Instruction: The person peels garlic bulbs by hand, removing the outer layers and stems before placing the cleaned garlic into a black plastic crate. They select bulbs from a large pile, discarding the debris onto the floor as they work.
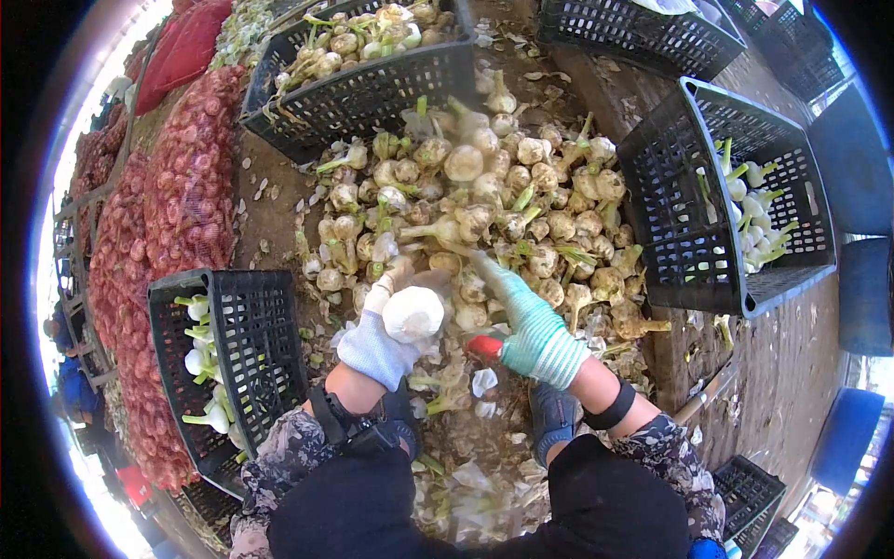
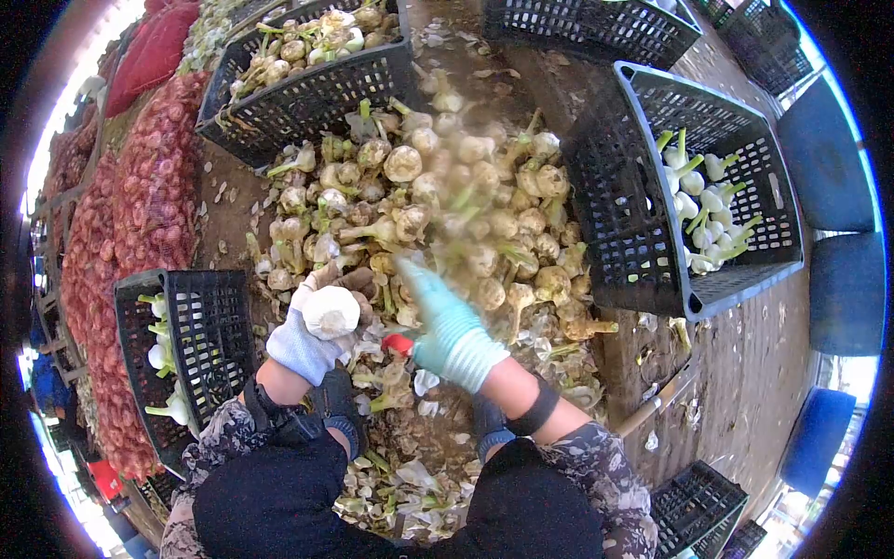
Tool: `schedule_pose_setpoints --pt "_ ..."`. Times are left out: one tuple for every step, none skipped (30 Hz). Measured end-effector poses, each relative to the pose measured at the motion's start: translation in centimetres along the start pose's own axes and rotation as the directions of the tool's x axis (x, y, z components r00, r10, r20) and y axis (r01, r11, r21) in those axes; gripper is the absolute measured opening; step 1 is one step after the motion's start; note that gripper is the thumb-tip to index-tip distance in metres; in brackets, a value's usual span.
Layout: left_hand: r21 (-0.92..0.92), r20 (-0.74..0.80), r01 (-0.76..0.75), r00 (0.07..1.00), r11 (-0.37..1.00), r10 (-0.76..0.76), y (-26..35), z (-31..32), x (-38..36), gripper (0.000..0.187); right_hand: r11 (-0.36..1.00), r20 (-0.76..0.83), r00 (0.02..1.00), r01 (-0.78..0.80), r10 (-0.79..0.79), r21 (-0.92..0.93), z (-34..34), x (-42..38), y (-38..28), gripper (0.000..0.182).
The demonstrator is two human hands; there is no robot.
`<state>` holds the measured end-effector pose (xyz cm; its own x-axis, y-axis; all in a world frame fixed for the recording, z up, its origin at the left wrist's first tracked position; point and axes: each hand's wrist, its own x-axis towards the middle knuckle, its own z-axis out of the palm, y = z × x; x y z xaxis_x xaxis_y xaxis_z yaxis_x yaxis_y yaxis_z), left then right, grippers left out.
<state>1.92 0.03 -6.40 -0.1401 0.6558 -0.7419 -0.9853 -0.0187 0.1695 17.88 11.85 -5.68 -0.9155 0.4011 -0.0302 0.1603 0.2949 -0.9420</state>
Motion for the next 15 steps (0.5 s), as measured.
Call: schedule_pose_setpoints --pt "-0.016 -0.071 0.005 0.997 1.000 -0.006 -0.2 -0.6 0.3 0.049 0.999 -0.003 0.999 0.039 -0.039 0.002 0.0 0.3 -1.2 0.077" --pt "0.078 -0.126 -0.005 0.992 0.997 0.015 -0.4 -0.2 0.0 0.047 0.997 -0.006 0.997 0.078 -0.078 -0.001 0.2 0.7 -2.0 0.079" --pt "0.169 -0.175 -0.006 0.984 0.986 0.036 -0.8 0.4 -0.4 0.045 0.981 -0.033 0.981 0.188 -0.190 -0.047 0.6 0.9 -2.5 0.077" --pt "0.257 -0.216 0.000 0.975 0.966 0.058 -1.4 0.9 -0.3 0.044 0.969 0.052 0.971 0.236 -0.233 -0.076 1.2 1.3 -3.2 0.071" --pt "0.229 -0.224 0.056 0.975 0.972 -0.003 -1.5 1.2 0.0 0.051 0.977 0.065 0.981 0.188 -0.182 -0.105 2.2 0.7 -3.4 0.070" --pt "0.384 -0.164 0.069 0.986 0.921 -0.005 -1.5 1.3 -0.7 0.055 0.982 0.076 0.989 0.138 -0.129 -0.132 2.7 0.1 -3.1 0.068" --pt "0.401 -0.138 0.014 0.989 0.916 0.046 -2.1 1.4 -0.7 0.057 0.984 0.077 0.987 0.151 -0.144 -0.095 2.1 0.2 -2.4 0.065" --pt "0.417 -0.113 -0.043 0.989 0.908 0.099 -2.6 1.6 -0.6 0.058 0.911 0.080 0.992 -0.118 0.094 0.394 2.1 -0.1 -2.2 0.062" --pt "0.370 -0.014 -0.037 0.999 0.928 0.045 -2.7 1.9 -0.6 0.056 0.853 0.132 0.974 -0.224 0.182 0.471 1.6 -0.1 -1.6 0.063" --pt "0.402 0.031 -0.047 0.999 0.914 0.038 -2.7 2.0 -0.5 0.056 0.777 0.194 0.945 -0.326 0.262 0.539 1.0 -0.1 -1.1 0.063" --pt "0.431 0.074 -0.062 0.997 0.900 0.033 -2.8 1.9 -0.4 0.056 0.788 0.190 0.959 -0.279 0.208 0.549 0.7 -0.5 -1.0 0.058" --pt "0.457 0.113 -0.077 0.993 0.886 0.028 -2.9 1.8 -0.4 0.056 0.722 0.212 0.955 -0.296 0.207 0.626 0.3 -0.6 -0.7 0.057" --pt "0.470 0.195 -0.130 0.980 0.873 0.041 -2.8 2.0 -0.7 0.055 0.646 0.235 0.950 -0.311 0.204 0.697 0.0 -0.7 -0.6 0.056" --pt "0.492 0.241 -0.162 0.969 0.855 0.045 -2.8 2.0 -0.8 0.054 0.560 0.257 0.946 -0.324 0.196 0.763 -0.2 -0.7 -0.6 0.055" --pt "0.514 0.286 -0.197 0.957 0.835 0.050 -2.7 2.0 -0.9 0.053 0.339 0.279 0.947 -0.318 0.161 0.885 -0.5 -0.8 -0.9 0.053"
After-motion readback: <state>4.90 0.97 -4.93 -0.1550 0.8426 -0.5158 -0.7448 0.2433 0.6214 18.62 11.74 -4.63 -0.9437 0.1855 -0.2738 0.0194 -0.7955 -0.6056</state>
